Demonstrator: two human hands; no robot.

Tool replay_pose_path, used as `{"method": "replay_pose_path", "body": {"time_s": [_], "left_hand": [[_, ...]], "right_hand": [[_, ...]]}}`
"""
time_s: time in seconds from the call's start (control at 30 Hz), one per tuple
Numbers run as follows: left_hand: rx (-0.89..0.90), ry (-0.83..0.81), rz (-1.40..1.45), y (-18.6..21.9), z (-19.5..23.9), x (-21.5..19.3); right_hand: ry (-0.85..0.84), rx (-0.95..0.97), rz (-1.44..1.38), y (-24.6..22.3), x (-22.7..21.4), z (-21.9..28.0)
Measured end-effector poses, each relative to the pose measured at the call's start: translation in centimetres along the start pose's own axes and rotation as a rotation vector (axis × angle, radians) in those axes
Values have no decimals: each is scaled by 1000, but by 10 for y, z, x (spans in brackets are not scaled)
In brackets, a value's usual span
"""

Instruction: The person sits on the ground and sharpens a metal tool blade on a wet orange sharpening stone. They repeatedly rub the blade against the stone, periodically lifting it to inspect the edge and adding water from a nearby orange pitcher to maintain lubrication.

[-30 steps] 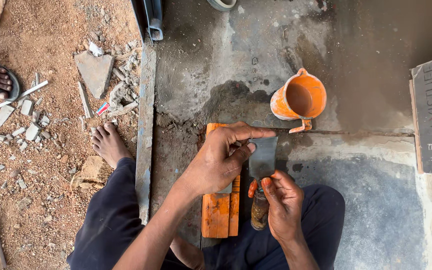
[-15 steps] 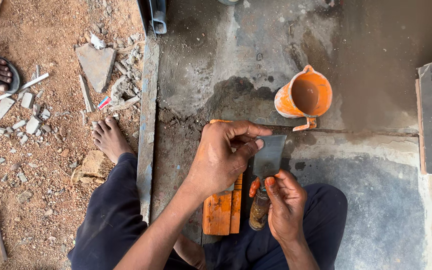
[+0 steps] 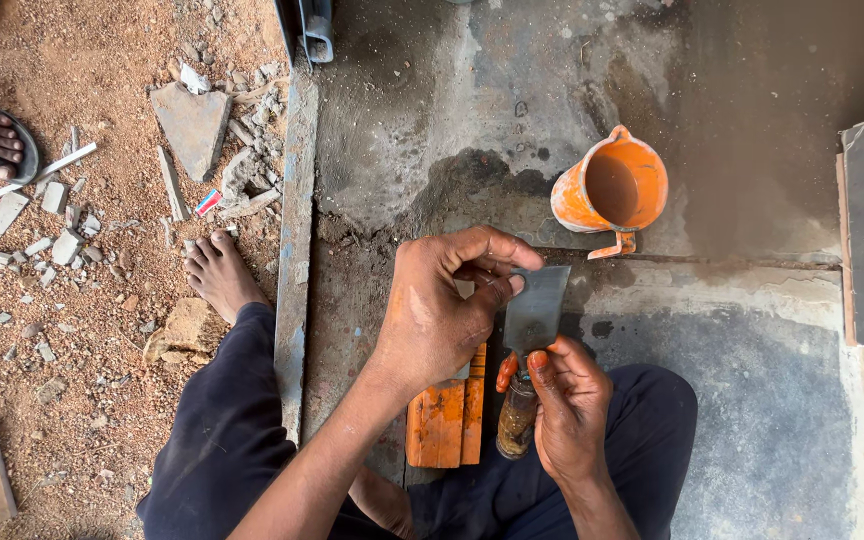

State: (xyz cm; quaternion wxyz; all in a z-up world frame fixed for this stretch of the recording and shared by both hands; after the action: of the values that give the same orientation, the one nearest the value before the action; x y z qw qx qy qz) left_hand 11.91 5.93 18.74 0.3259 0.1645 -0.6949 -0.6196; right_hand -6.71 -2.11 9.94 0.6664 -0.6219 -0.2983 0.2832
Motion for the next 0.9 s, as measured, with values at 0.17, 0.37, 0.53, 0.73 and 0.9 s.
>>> {"method": "replay_pose_path", "body": {"time_s": [0.17,0.37,0.53,0.73,0.9], "left_hand": [[-10,-44,47,-3,-2,1],[-91,-122,196,-10,-3,5],[-124,-132,112,-12,-3,9],[-79,-180,97,-8,-2,14],[46,-176,100,0,-1,13]], "right_hand": [[8,17,-5,1,1,1],[5,19,33,-1,1,2],[-8,19,43,-3,2,3],[-32,19,44,-1,5,4],[-33,19,52,1,5,4]]}}
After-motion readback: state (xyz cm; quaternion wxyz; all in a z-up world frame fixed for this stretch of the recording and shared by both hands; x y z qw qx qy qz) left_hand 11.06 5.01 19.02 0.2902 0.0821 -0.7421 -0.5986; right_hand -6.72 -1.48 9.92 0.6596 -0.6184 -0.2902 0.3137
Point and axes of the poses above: each hand's wrist, its own z-axis away from the middle knuckle, its own x-axis out of the palm, y = z × x, the point moved 8 cm from there along -z, towards the middle knuckle, and after that the axes turned 7 degrees about z, right-handed, at the moved point
